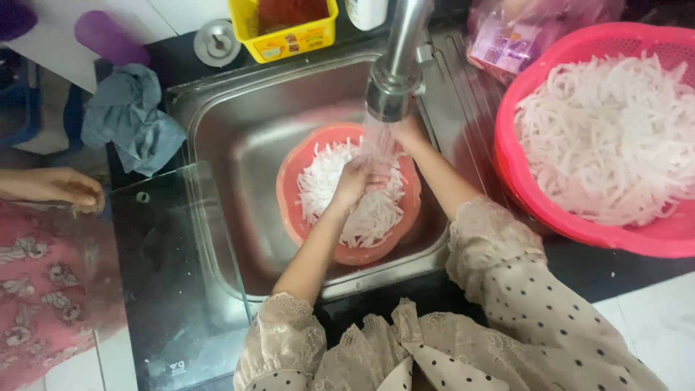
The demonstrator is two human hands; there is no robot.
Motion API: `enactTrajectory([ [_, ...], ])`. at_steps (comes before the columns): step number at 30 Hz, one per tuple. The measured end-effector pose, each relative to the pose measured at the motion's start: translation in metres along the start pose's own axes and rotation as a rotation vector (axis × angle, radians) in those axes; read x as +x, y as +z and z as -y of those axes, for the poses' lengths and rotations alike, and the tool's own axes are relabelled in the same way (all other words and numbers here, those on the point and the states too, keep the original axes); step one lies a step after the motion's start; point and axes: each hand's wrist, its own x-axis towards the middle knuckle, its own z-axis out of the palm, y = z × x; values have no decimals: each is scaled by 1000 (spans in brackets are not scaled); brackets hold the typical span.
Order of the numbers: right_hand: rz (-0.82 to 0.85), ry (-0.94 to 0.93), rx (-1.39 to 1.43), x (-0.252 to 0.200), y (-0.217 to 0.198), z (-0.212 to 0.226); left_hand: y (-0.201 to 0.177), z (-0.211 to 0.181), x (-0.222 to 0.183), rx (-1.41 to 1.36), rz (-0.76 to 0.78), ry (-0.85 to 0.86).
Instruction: Washing shredded food in a bowl under a running faucet in a sink, while another person wipes a cutting board nearby.
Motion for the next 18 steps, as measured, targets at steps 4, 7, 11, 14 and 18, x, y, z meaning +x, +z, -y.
enactTrajectory([
  [4, 61, -61, -45, 21, 23, 46, -16, 32, 11, 731, -27, -74],
  [7, 109, -119, -71, 41, 41, 68, 12, 24, -25, 1278, 300, -149],
  [11, 179, -189, -131, 62, 59, 84, 73, -25, -85, 1491, 483, -56],
  [14, 220, -251, -177, 78, 68, 100, 98, -97, -132, 1464, 314, -119],
  [18, 266, -294, -231, 74, 74, 101, 101, -87, -115, 1289, 256, -743],
])
